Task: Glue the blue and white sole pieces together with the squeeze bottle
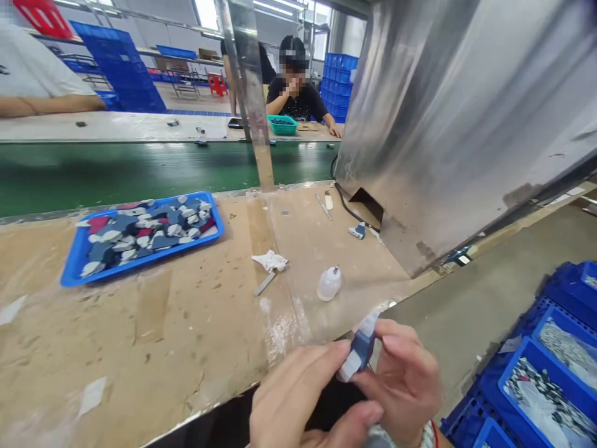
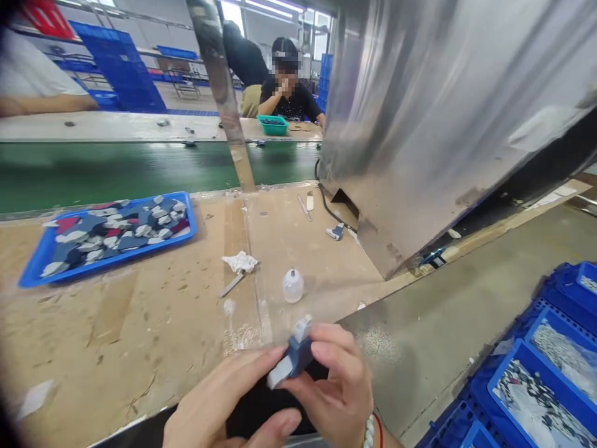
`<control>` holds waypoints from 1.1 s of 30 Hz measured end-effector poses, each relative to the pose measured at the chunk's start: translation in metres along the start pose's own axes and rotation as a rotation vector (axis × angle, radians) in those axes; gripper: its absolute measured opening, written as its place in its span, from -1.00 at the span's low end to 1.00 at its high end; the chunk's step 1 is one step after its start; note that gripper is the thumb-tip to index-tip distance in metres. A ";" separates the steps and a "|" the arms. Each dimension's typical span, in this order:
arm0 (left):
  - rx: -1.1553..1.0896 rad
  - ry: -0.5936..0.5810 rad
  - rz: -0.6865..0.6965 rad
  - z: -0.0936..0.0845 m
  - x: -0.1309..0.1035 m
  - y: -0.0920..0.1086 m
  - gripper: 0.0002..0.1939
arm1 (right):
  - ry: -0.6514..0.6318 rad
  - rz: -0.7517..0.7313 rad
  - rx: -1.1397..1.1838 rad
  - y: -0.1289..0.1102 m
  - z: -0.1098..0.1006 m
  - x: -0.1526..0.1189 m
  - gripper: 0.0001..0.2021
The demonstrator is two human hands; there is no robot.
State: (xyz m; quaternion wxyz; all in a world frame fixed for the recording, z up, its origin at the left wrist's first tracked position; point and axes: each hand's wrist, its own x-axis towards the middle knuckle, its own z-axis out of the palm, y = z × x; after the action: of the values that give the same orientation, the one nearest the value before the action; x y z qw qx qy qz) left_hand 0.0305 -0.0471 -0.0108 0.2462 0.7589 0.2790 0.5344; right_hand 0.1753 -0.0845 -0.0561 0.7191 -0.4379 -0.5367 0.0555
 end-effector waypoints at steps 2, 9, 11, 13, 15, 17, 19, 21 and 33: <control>0.036 0.079 -0.015 0.001 -0.004 0.001 -0.69 | -0.073 0.001 0.061 -0.006 0.009 -0.004 -0.45; 0.144 -0.084 0.002 -0.038 -0.008 -0.008 -0.70 | -0.508 0.708 0.613 -0.004 -0.003 0.015 -0.33; 0.148 -0.178 0.001 -0.047 -0.007 -0.013 -0.71 | -0.580 0.912 0.710 -0.002 -0.005 0.022 -0.29; 0.088 -0.260 -0.003 -0.053 -0.006 -0.018 -0.70 | -0.677 1.111 0.739 -0.002 -0.003 0.023 -0.31; -0.028 -0.318 -0.023 -0.056 -0.005 -0.021 -0.68 | -0.773 1.270 0.790 -0.004 0.002 0.018 -0.43; -0.122 -0.338 -0.045 -0.058 -0.005 -0.024 -0.66 | -0.827 1.413 0.901 -0.006 0.007 0.008 -0.51; -0.169 -0.347 -0.076 -0.060 -0.005 -0.026 -0.62 | -0.840 1.504 1.075 -0.008 0.013 -0.003 -0.49; -0.185 -0.351 -0.117 -0.062 -0.006 -0.027 -0.60 | -0.786 1.531 1.228 -0.011 0.018 -0.011 -0.51; -0.183 -0.269 -0.150 -0.060 -0.004 -0.026 -0.86 | -0.664 1.679 1.398 -0.026 0.034 -0.007 -0.47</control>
State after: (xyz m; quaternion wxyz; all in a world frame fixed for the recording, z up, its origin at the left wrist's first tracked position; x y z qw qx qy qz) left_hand -0.0317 -0.0265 -0.0128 0.3883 0.7752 0.2496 0.4313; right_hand 0.1337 -0.0850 -0.0419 0.3638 -0.1261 -0.0897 0.9185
